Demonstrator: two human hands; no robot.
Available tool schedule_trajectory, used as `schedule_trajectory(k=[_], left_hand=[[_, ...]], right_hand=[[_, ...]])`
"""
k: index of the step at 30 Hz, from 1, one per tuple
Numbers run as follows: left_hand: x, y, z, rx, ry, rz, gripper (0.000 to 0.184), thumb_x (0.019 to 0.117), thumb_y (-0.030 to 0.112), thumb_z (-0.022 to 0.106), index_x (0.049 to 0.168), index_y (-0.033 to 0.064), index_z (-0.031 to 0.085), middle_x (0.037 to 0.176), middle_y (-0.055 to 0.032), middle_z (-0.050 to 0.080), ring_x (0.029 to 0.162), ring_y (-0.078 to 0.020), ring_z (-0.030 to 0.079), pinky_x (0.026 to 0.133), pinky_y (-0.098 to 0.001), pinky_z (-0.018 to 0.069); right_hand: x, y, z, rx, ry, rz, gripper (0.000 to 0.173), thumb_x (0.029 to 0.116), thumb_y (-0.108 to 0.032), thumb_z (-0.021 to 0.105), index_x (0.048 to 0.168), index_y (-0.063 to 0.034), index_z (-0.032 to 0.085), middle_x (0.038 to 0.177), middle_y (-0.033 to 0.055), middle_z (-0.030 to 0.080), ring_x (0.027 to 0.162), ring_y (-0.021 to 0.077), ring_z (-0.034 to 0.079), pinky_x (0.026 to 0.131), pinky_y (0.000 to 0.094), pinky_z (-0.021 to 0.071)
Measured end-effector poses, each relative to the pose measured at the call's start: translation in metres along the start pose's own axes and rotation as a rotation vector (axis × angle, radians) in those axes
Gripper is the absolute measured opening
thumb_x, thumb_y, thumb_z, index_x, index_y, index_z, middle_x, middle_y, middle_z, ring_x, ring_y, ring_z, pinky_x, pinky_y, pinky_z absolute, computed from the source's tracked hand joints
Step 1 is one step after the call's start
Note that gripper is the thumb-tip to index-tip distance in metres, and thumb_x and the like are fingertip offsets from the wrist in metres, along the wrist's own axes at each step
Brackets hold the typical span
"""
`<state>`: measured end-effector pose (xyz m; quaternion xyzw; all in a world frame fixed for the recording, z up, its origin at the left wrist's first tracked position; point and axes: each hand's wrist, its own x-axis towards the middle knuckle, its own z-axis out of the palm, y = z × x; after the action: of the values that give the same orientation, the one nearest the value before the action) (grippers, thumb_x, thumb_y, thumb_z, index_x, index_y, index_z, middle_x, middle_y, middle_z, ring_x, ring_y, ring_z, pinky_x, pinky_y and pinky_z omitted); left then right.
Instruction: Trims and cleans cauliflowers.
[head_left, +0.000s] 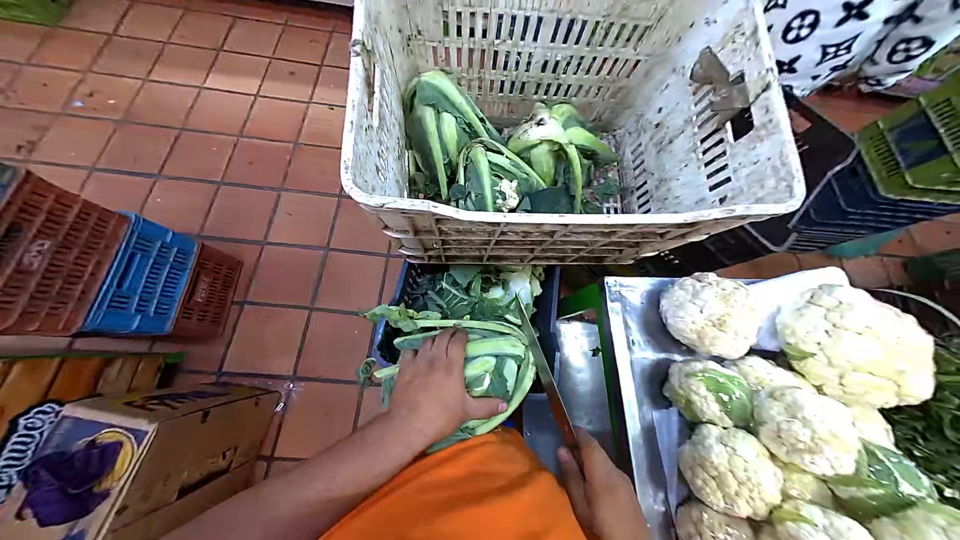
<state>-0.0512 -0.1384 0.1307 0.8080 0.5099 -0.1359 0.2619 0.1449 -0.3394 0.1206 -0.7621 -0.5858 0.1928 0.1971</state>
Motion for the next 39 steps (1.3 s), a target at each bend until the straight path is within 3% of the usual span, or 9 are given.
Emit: schedule_trajectory(k=[5,7,10,17,22,25,31,35,39], left_hand=[[-0.004,0.009,0.002,-0.012,0.023,-0.064,0.124,0.0643,0.095,0.058,0.151,0.0071,0.045,0.155,-0.0113,0.047,0.136,-0.0306,0.050,0.103,-0.0547,0.0458],[-0.006,0.010,0.002,-0.032,0.024,-0.071,0.122,0.0640,0.093,0.060,0.150,0.0069,0.046,0.153,-0.0117,0.048,0.136,-0.0312,0.051,0.103,-0.0553,0.0456],[-0.009,0.017,0.002,-0.065,-0.043,-0.072,0.119,0.0683,0.088,0.062,0.151,0.0056,0.042,0.156,-0.0135,0.044,0.141,-0.0324,0.045,0.107,-0.0549,0.0442],[-0.001,-0.004,0.009,-0.230,-0.030,-0.028,0.115,0.0697,0.087,0.064,0.150,0.0079,0.043,0.157,-0.0106,0.041,0.144,-0.0293,0.041,0.114,-0.0515,0.0402],[0.018,-0.042,0.005,-0.604,0.070,0.049,0.055,0.0954,0.060,0.061,0.127,0.0163,0.067,0.129,-0.0049,0.065,0.123,-0.0212,0.060,0.107,-0.0494,0.0485],[0.042,-0.049,-0.007,-0.586,0.198,0.040,0.031,0.1039,0.040,0.058,0.109,0.0143,0.073,0.101,-0.0046,0.072,0.095,-0.0202,0.069,0.089,-0.0508,0.0569],[0.055,-0.033,-0.015,-0.210,0.346,0.133,0.046,0.1036,0.051,0.050,0.126,0.0163,0.069,0.139,-0.0042,0.062,0.137,-0.0258,0.051,0.116,-0.0555,0.0368],[0.038,-0.003,-0.001,-0.198,0.033,0.247,0.063,0.1003,0.069,0.038,0.139,0.0259,0.062,0.154,0.0025,0.050,0.148,-0.0212,0.037,0.123,-0.0550,0.0255],[0.036,-0.003,0.014,-0.251,-0.028,0.270,0.062,0.1013,0.068,0.035,0.142,0.0280,0.059,0.161,0.0072,0.040,0.154,-0.0205,0.025,0.122,-0.0555,0.0266]], right_hand=[[0.016,-0.039,-0.026,0.165,0.366,-0.109,0.044,0.1091,-0.044,0.040,0.107,-0.0038,0.058,0.073,0.0053,0.060,0.060,0.0080,0.062,0.056,0.0268,0.0559],[0.015,-0.044,-0.019,0.056,0.184,-0.021,0.040,0.1092,-0.038,0.043,0.109,-0.0025,0.060,0.079,0.0098,0.064,0.066,0.0162,0.067,0.062,0.0337,0.0591],[0.038,-0.032,0.007,-0.264,-0.442,0.357,0.036,0.1068,-0.029,0.044,0.131,-0.0045,0.056,0.113,0.0212,0.069,0.091,0.0388,0.073,0.076,0.0563,0.0591],[0.056,-0.016,0.005,-0.269,-0.594,0.278,0.043,0.1082,-0.043,0.042,0.128,-0.0071,0.056,0.104,0.0175,0.070,0.092,0.0355,0.072,0.077,0.0528,0.0587],[0.060,-0.009,0.003,-0.222,-0.622,0.256,0.046,0.1080,-0.046,0.041,0.130,-0.0081,0.056,0.102,0.0175,0.070,0.092,0.0368,0.072,0.078,0.0556,0.0580],[0.059,-0.012,0.004,-0.215,-0.607,0.285,0.045,0.1082,-0.045,0.042,0.130,-0.0078,0.056,0.103,0.0180,0.070,0.093,0.0370,0.072,0.078,0.0554,0.0577],[0.065,-0.012,0.004,-0.159,-0.620,0.380,0.045,0.1075,-0.044,0.044,0.133,-0.0090,0.054,0.104,0.0173,0.071,0.094,0.0357,0.072,0.080,0.0552,0.0576],[0.064,-0.011,0.004,-0.150,-0.613,0.375,0.043,0.1074,-0.044,0.043,0.132,-0.0110,0.055,0.101,0.0153,0.071,0.093,0.0340,0.072,0.080,0.0541,0.0575],[0.058,-0.016,-0.020,-0.106,-0.617,0.341,0.045,0.1076,-0.041,0.045,0.138,-0.0098,0.054,0.104,0.0171,0.071,0.093,0.0357,0.072,0.081,0.0562,0.0574]])
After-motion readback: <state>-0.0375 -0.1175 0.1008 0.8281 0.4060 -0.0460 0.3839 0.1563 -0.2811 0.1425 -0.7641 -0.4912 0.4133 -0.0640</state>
